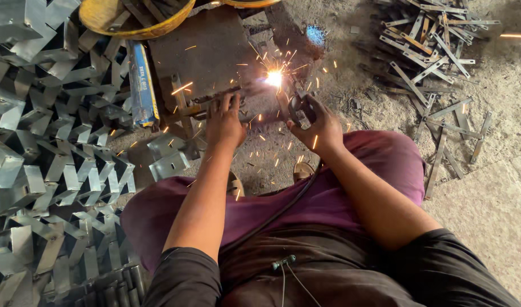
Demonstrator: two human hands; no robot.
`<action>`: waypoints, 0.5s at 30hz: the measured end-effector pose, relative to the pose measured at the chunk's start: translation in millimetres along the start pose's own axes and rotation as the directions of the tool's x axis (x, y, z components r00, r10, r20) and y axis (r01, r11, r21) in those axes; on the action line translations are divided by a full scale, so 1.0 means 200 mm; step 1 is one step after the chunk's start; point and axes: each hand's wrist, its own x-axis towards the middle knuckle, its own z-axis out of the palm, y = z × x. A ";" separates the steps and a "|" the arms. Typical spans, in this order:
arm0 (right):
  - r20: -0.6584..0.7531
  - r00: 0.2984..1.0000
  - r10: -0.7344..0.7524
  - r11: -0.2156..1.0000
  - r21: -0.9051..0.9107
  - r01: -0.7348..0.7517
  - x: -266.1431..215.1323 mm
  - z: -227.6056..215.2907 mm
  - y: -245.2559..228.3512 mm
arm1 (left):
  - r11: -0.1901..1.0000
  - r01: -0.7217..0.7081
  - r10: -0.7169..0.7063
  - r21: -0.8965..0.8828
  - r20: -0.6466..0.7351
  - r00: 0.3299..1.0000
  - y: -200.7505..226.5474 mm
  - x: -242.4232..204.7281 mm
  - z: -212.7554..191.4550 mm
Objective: The person welds metal strips onto a rectangular frame using an arc welder. They place the strips by hand, apply the welding rod to create joints, and then move the finished assembly aside to pick up new metal components.
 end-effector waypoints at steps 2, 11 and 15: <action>0.006 1.000 -0.002 1.000 -0.016 0.002 0.00 0.00 0.00 | 1.000 0.027 -0.027 0.002 0.037 0.999 0.01 0.01 -0.02; 0.096 0.993 0.065 0.994 -0.099 -0.055 0.00 -0.03 -0.04 | 0.996 0.070 -0.076 0.051 0.120 0.990 0.05 0.02 -0.05; 0.074 0.997 0.012 0.994 -0.107 -0.004 0.00 -0.02 -0.03 | 0.995 0.084 -0.090 0.049 0.146 0.985 0.06 0.01 -0.08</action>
